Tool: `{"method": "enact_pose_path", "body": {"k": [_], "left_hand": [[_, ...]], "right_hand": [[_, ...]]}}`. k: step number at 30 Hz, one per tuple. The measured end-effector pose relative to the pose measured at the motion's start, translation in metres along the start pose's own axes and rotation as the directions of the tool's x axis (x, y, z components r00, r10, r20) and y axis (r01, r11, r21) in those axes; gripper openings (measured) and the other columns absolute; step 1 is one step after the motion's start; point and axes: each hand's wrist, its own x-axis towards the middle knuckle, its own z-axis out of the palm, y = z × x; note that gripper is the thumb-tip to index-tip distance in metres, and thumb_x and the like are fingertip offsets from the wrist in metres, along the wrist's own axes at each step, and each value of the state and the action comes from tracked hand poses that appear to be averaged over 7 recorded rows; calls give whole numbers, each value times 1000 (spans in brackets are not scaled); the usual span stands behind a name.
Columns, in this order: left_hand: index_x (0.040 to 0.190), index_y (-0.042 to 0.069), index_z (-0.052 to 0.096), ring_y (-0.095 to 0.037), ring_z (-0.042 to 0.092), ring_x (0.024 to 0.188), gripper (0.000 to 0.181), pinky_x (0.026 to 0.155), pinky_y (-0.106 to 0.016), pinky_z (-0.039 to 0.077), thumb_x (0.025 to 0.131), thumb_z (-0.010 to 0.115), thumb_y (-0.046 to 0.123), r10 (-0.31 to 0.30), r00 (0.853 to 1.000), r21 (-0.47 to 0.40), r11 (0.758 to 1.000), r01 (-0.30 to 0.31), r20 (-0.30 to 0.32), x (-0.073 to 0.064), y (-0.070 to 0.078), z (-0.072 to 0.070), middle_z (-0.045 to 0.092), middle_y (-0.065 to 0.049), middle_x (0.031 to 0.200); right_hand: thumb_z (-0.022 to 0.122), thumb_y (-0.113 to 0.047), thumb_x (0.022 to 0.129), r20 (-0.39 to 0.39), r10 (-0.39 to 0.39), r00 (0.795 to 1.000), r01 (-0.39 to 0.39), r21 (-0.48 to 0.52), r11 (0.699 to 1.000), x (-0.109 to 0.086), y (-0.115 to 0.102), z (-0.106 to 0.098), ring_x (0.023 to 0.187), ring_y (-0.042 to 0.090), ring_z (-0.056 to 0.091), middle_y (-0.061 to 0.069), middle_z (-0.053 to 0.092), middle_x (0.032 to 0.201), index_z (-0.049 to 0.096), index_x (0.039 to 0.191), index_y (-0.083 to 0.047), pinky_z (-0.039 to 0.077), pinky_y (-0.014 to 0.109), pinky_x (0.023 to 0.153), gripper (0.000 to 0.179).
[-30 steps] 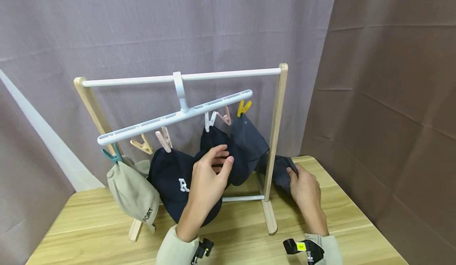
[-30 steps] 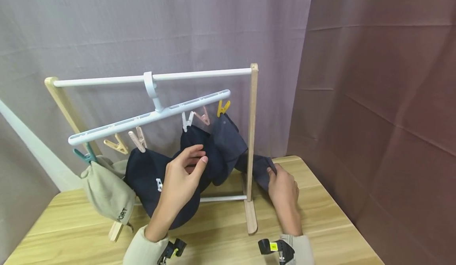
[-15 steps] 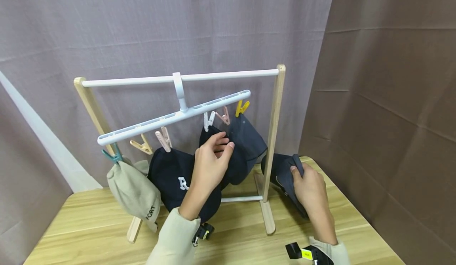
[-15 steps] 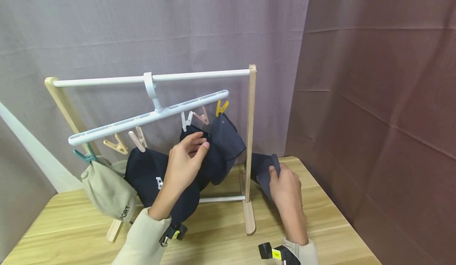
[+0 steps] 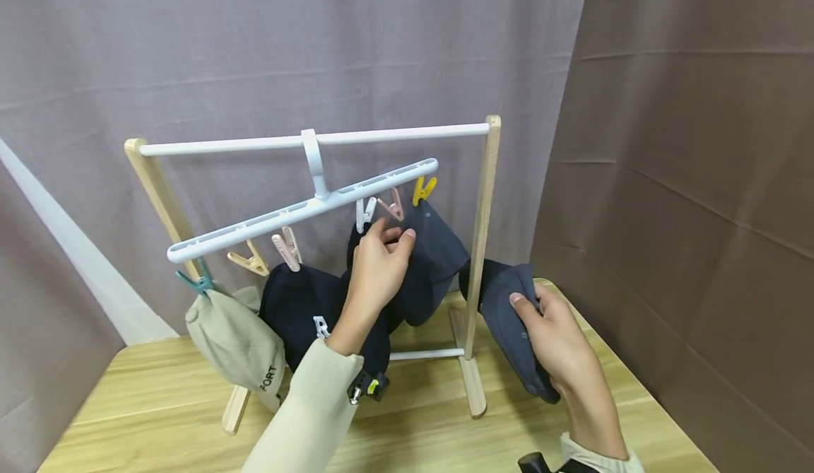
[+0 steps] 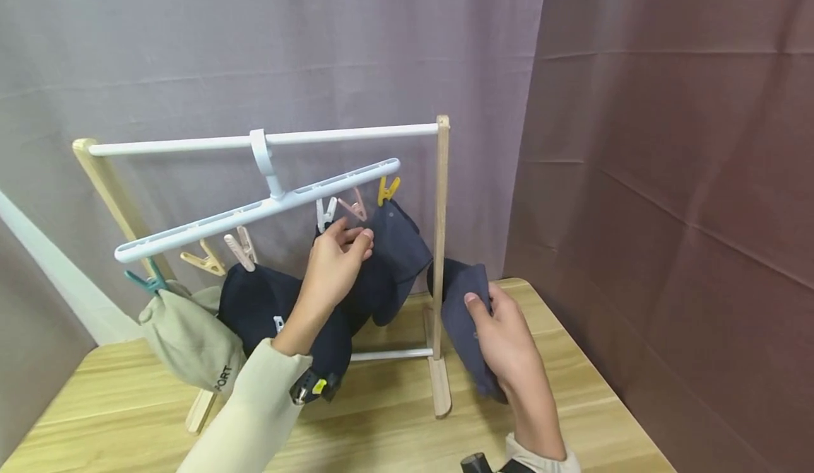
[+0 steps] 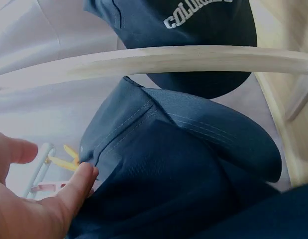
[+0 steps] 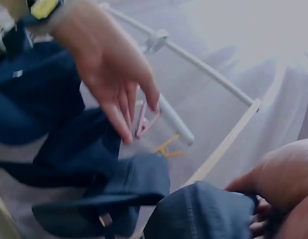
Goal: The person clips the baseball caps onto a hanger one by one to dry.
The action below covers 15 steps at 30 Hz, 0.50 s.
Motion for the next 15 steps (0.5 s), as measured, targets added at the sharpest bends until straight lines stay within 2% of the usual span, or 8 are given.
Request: {"method": "enact_pose_path", "body": {"k": [4, 6, 7, 9, 11, 12, 13, 15], "left_hand": [[157, -3, 43, -24, 69, 123, 61, 106, -43, 53, 107, 61, 28, -54, 998, -129, 990, 55, 16, 12, 5, 1, 69, -16, 137], [157, -3, 42, -26, 62, 133, 58, 111, -43, 49, 109, 57, 26, -99, 994, -277, 955, 107, 42, 18, 7, 3, 64, -16, 144], [157, -3, 41, -27, 57, 138, 56, 114, -43, 47, 110, 54, 25, -123, 990, -363, 922, 137, 61, 21, 8, 4, 60, -17, 149], [159, -1, 37, -29, 48, 146, 56, 118, -42, 42, 111, 50, 25, -173, 980, -525, 827, 200, 101, 26, 10, 6, 49, -17, 158], [150, 0, 45, -29, 41, 151, 46, 121, -42, 39, 113, 48, 26, -207, 968, -640, 728, 247, 139, 30, 12, 7, 42, -16, 163], [142, 1, 49, -28, 41, 152, 40, 121, -42, 37, 113, 47, 27, -219, 964, -670, 694, 264, 153, 31, 12, 8, 42, -16, 162], [134, 3, 52, -27, 42, 151, 33, 121, -42, 37, 113, 48, 28, -227, 960, -689, 670, 276, 164, 33, 13, 9, 44, -15, 160], [117, 4, 53, -25, 46, 148, 27, 120, -42, 39, 112, 50, 30, -234, 955, -698, 653, 294, 182, 34, 12, 10, 50, -14, 155]], "right_hand": [[41, -11, 114, 112, -25, 993, 18, 62, 998, -11, -8, 4, 105, 14, 68, 33, 56, 139, 30, 156, 11, 58, 25, 85, 48], [41, -8, 113, 134, -28, 991, 22, 49, 999, -18, -13, 5, 109, 16, 67, 35, 54, 141, 26, 158, 11, 58, 25, 86, 51], [42, -7, 112, 137, -32, 990, 27, 39, 999, -21, -15, 5, 109, 17, 66, 35, 55, 140, 26, 157, 12, 58, 25, 85, 51], [43, -4, 111, 135, -32, 990, 30, 17, 999, -30, -20, 7, 106, 16, 67, 32, 59, 133, 29, 154, 14, 59, 26, 83, 48], [44, -4, 110, 132, -18, 991, 18, -1, 1000, -39, -25, 9, 100, 16, 69, 27, 64, 124, 32, 151, 15, 60, 29, 79, 46], [45, -4, 110, 129, -8, 992, 10, -14, 1000, -45, -28, 11, 98, 16, 70, 25, 66, 122, 34, 150, 14, 61, 29, 78, 45], [46, -4, 110, 128, -1, 992, 5, -32, 999, -50, -31, 12, 94, 16, 71, 22, 67, 117, 36, 148, 14, 61, 30, 76, 43], [49, -7, 110, 127, -3, 992, 15, -96, 995, -62, -36, 15, 84, 14, 69, 15, 68, 104, 46, 139, 10, 60, 29, 70, 33]]}}
